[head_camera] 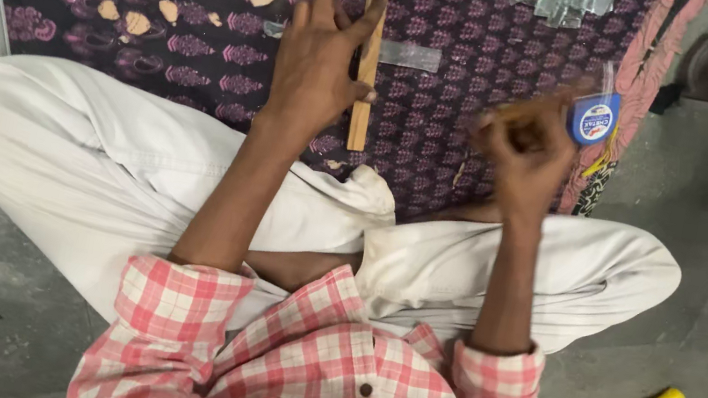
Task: The person sits on the floor and uses a glass cutter and a wooden straightedge to score and snap rectangular glass pieces. They repeatedly align the straightedge, score the glass, and break it into smaller pieces, placing finished pieces aside.
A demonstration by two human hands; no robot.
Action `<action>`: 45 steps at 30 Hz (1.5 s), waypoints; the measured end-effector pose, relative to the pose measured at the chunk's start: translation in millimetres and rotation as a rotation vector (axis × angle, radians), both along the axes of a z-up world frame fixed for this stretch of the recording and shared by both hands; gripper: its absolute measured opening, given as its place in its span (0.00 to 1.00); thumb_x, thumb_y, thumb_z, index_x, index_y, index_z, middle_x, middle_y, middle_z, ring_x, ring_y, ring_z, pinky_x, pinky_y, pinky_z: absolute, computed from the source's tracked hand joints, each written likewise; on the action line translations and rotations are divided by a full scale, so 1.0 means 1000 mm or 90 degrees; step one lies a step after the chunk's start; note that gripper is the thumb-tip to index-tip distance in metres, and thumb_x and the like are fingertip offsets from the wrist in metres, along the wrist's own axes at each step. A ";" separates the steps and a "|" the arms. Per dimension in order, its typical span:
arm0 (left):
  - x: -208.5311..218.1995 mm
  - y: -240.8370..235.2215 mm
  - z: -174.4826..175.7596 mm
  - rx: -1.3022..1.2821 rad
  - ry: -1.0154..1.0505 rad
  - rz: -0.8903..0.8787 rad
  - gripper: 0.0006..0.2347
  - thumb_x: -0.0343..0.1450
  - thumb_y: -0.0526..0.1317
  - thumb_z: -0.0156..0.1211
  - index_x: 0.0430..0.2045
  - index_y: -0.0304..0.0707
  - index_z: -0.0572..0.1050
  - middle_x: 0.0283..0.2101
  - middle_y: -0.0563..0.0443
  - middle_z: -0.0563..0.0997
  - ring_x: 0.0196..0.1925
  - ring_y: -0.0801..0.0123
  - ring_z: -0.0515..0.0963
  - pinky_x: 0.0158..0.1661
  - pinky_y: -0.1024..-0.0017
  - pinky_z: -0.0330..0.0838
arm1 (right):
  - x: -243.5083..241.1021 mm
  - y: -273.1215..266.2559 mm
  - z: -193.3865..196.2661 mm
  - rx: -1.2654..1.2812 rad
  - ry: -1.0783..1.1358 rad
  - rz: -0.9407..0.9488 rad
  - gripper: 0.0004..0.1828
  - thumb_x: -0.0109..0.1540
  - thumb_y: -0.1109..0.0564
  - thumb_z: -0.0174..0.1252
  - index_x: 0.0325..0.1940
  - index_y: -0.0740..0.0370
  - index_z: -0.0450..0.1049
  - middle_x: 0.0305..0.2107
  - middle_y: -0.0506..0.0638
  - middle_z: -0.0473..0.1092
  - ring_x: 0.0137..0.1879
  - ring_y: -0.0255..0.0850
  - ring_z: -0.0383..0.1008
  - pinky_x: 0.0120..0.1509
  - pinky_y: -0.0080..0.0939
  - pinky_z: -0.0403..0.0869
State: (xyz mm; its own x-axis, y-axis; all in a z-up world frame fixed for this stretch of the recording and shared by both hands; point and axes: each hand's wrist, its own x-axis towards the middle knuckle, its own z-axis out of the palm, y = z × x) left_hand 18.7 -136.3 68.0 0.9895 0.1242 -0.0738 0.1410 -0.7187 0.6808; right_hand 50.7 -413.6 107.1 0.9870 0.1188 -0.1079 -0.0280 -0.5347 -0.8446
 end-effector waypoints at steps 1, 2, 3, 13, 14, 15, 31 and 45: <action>0.000 0.001 -0.001 -0.001 0.002 0.001 0.44 0.50 0.43 0.84 0.65 0.51 0.70 0.43 0.45 0.70 0.46 0.54 0.69 0.47 0.58 0.69 | -0.008 0.012 0.001 0.033 -0.045 0.051 0.10 0.65 0.65 0.67 0.46 0.67 0.72 0.35 0.51 0.77 0.39 0.35 0.79 0.42 0.33 0.77; 0.000 0.001 -0.002 -0.003 0.003 0.003 0.43 0.50 0.44 0.84 0.65 0.51 0.70 0.43 0.45 0.69 0.46 0.54 0.69 0.47 0.58 0.69 | -0.013 0.025 0.001 0.066 -0.090 0.102 0.12 0.65 0.68 0.67 0.47 0.66 0.71 0.37 0.50 0.77 0.42 0.34 0.80 0.45 0.32 0.78; -0.001 0.002 -0.003 -0.006 -0.009 0.003 0.44 0.50 0.43 0.84 0.65 0.50 0.70 0.43 0.45 0.69 0.46 0.54 0.69 0.46 0.58 0.69 | -0.018 0.038 0.000 0.034 -0.089 0.128 0.11 0.65 0.68 0.66 0.48 0.67 0.71 0.38 0.50 0.77 0.42 0.35 0.80 0.45 0.32 0.78; -0.002 0.002 -0.012 -0.006 -0.057 0.009 0.43 0.52 0.42 0.84 0.67 0.51 0.69 0.42 0.45 0.68 0.45 0.55 0.68 0.44 0.58 0.69 | -0.022 0.100 -0.023 0.052 -0.049 0.156 0.08 0.67 0.66 0.61 0.48 0.67 0.69 0.40 0.54 0.76 0.46 0.34 0.77 0.50 0.33 0.76; -0.003 0.001 -0.013 -0.009 -0.067 0.014 0.43 0.52 0.42 0.84 0.67 0.51 0.69 0.42 0.46 0.68 0.45 0.56 0.68 0.45 0.58 0.69 | -0.023 0.101 -0.025 0.033 -0.037 0.147 0.08 0.68 0.65 0.62 0.47 0.67 0.69 0.39 0.53 0.76 0.44 0.34 0.77 0.48 0.32 0.76; -0.003 0.001 -0.013 -0.002 -0.069 0.013 0.43 0.52 0.42 0.83 0.66 0.50 0.69 0.42 0.46 0.68 0.45 0.55 0.68 0.44 0.57 0.69 | -0.023 0.103 -0.027 0.019 -0.014 0.125 0.07 0.69 0.64 0.61 0.48 0.67 0.70 0.37 0.54 0.77 0.42 0.35 0.76 0.46 0.33 0.74; -0.007 -0.002 -0.027 -0.009 -0.084 0.034 0.30 0.61 0.33 0.75 0.61 0.52 0.76 0.48 0.45 0.70 0.54 0.49 0.70 0.49 0.53 0.69 | -0.001 0.127 -0.010 -0.111 -0.137 0.206 0.10 0.67 0.63 0.60 0.52 0.68 0.78 0.40 0.60 0.81 0.45 0.45 0.87 0.49 0.39 0.82; 0.000 0.003 -0.007 -0.033 -0.063 0.011 0.42 0.49 0.40 0.84 0.63 0.48 0.74 0.42 0.47 0.69 0.45 0.55 0.68 0.46 0.59 0.70 | -0.022 0.119 -0.002 -0.098 -0.086 0.125 0.12 0.65 0.63 0.60 0.53 0.66 0.80 0.36 0.58 0.81 0.37 0.40 0.85 0.40 0.38 0.80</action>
State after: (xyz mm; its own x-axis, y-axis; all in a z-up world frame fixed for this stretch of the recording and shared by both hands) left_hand 18.9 -132.8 61.3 0.9899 0.1405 0.0181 0.0832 -0.6803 0.7282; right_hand 28.9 -294.4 104.6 0.9534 0.3017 -0.0079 0.1968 -0.6413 -0.7416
